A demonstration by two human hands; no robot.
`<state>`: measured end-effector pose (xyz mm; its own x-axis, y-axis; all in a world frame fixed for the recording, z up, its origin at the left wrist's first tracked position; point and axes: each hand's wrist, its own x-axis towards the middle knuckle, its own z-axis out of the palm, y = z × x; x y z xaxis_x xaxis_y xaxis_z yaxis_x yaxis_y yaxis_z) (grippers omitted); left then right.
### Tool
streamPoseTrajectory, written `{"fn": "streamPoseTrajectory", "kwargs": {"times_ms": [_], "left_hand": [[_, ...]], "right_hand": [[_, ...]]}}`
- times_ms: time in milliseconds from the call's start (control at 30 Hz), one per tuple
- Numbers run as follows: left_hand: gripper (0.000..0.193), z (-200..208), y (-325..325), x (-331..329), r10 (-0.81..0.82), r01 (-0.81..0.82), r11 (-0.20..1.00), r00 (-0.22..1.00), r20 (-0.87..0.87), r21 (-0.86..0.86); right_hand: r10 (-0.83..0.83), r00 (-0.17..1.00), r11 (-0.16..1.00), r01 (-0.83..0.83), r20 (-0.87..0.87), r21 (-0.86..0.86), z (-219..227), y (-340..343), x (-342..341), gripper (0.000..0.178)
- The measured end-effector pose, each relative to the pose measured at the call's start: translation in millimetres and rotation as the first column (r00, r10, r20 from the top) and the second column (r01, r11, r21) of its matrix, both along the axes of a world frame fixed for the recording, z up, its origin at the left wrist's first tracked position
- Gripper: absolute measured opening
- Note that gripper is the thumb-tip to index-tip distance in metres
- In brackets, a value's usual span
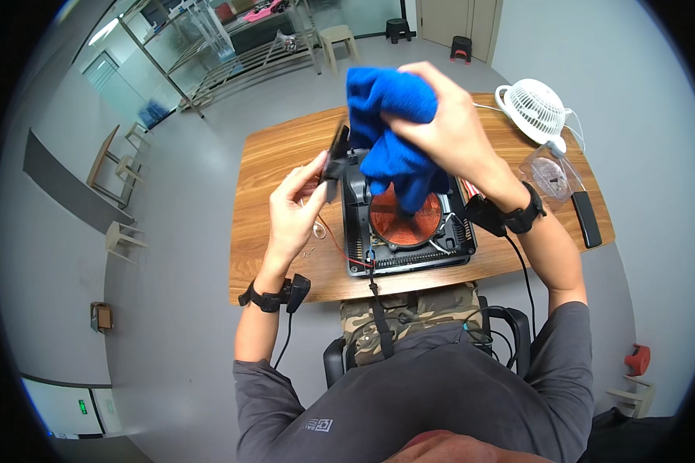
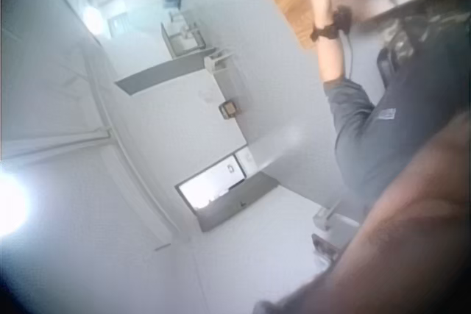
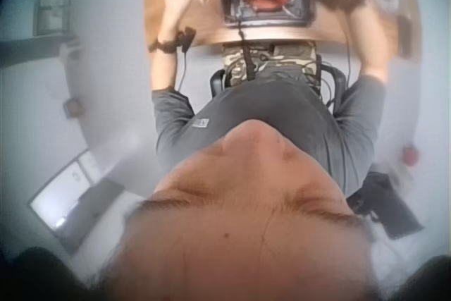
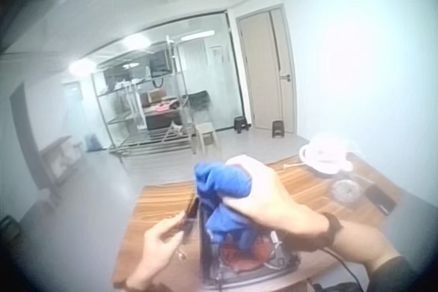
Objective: The person assembles a small electronic device on a wooden table. They place a circular orange component into a black housing, use a screwdriver to secure it, wipe a black fan with a blue cloth, and then install the fan and a circuit board into the housing, securing them with screws.
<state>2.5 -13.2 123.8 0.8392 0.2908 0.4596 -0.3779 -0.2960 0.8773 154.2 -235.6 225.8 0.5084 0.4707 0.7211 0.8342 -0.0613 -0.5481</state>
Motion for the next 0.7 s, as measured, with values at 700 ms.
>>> {"fn": "streamPoseTrajectory", "kwargs": {"times_ms": [700], "left_hand": [[0.094,26.3,-29.1,4.7,0.182,-0.154,0.938,0.981,-0.061,0.309]], "right_hand": [[0.358,0.789,0.856,-0.064,0.499,-0.514,-35.8,19.9,-19.7,0.039]]}}
